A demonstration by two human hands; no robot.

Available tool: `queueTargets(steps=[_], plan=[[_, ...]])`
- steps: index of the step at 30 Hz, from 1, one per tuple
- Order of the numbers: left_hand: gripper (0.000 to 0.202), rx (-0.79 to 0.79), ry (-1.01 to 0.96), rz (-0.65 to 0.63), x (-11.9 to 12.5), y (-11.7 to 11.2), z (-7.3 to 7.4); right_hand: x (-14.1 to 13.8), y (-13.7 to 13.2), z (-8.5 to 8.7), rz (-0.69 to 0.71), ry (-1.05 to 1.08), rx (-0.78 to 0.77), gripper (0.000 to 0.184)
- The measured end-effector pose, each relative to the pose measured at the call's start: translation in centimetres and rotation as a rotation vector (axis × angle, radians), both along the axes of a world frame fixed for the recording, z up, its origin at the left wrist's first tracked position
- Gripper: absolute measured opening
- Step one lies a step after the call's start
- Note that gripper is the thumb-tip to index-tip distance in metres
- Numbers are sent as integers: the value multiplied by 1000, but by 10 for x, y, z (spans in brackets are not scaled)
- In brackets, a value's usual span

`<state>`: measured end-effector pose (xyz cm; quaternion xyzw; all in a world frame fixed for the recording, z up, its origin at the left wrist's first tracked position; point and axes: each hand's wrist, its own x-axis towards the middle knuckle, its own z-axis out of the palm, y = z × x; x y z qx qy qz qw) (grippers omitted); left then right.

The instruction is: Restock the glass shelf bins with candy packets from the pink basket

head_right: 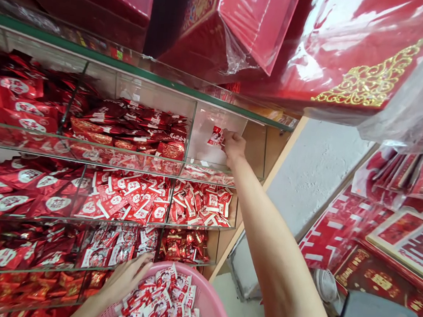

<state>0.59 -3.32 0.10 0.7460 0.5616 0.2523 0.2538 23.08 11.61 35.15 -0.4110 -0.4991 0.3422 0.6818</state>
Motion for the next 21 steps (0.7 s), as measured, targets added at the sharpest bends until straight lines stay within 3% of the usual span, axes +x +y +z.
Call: queueTargets(steps=[3, 6, 10, 12, 15, 21], plan=[[38, -4, 3, 1, 0, 0, 0, 6, -12, 4, 36, 157, 62, 21], [39, -15, 17, 7, 0, 0, 0, 12, -40, 6, 92, 321, 89, 16], [39, -23, 38, -7, 1, 0, 2, 16, -95, -14, 204, 387, -50, 19], [39, -23, 43, -16, 2, 0, 4, 15, -121, -40, 283, 335, -185, 16], [40, -25, 60, -22, 3, 0, 6, 13, -150, -95, 376, 274, -386, 15], [40, -31, 79, -20, 4, 1, 3, 17, -179, -205, 622, 441, -709, 33]])
